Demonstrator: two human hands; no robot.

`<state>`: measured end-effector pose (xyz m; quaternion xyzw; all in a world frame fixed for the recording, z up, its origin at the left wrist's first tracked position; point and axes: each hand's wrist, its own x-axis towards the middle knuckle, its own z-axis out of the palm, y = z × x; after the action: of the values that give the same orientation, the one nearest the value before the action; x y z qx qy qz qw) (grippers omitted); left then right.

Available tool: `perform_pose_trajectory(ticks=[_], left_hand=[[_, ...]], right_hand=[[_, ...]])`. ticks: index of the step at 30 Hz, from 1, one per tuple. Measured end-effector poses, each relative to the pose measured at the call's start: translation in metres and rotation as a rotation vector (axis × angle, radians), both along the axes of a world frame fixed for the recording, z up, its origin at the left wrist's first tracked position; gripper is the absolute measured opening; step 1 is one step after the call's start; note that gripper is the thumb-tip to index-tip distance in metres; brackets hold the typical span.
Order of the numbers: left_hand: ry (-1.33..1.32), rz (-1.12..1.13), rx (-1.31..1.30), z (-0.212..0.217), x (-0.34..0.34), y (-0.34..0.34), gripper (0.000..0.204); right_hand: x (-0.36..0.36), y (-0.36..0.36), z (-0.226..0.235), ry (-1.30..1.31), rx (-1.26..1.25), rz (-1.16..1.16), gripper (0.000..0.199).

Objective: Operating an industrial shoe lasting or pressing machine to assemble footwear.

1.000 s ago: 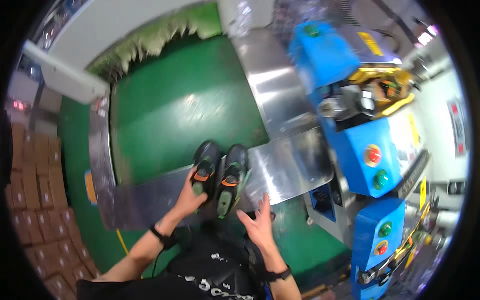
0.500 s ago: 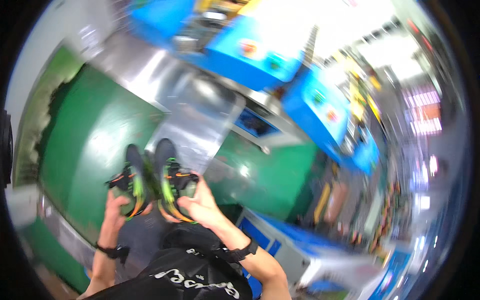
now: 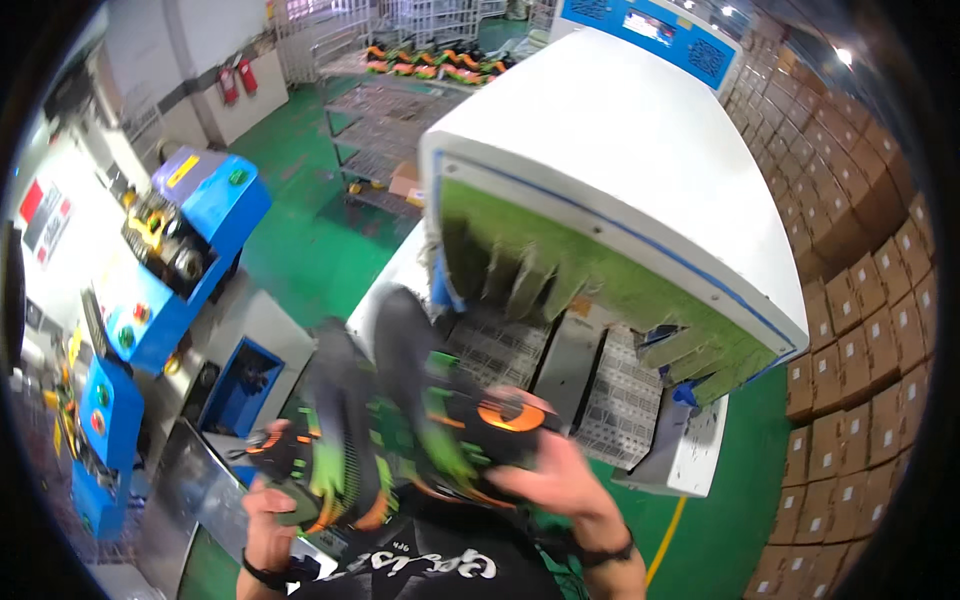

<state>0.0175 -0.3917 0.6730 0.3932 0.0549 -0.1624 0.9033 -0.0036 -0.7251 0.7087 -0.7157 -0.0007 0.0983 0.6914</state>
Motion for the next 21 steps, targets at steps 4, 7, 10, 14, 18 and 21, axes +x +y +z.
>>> perform_pose_trajectory(ticks=[4, 7, 10, 14, 18, 21], left_hand=[[0.259, -0.330, -0.135, -0.005, 0.039, -0.108, 0.096], [0.147, -0.498, 0.045, -0.009, 0.075, -0.156, 0.091], [-0.275, -0.566, 0.563, -0.038, 0.121, -0.205, 0.083], [-0.455, -0.711, 0.955, -0.044, 0.166, -0.273, 0.076], [-0.647, -0.519, 0.745, -0.052, 0.136, -0.261, 0.072], [-0.713, -0.463, 0.820, -0.060, 0.110, -0.178, 0.048]], right_hand=[[-0.075, -0.089, -0.022, 0.075, 0.002, -0.650, 0.075], [-0.076, -0.107, -0.088, 0.042, -0.653, -1.155, 0.060], [-0.056, -0.126, -0.084, -0.024, -0.407, -1.041, 0.057], [-0.038, -0.124, -0.090, -0.096, -0.413, -1.124, 0.056], [-0.056, -0.088, -0.081, -0.589, -0.460, -1.277, 0.045], [0.002, -0.031, -0.072, -0.803, -0.423, -0.732, 0.028]])
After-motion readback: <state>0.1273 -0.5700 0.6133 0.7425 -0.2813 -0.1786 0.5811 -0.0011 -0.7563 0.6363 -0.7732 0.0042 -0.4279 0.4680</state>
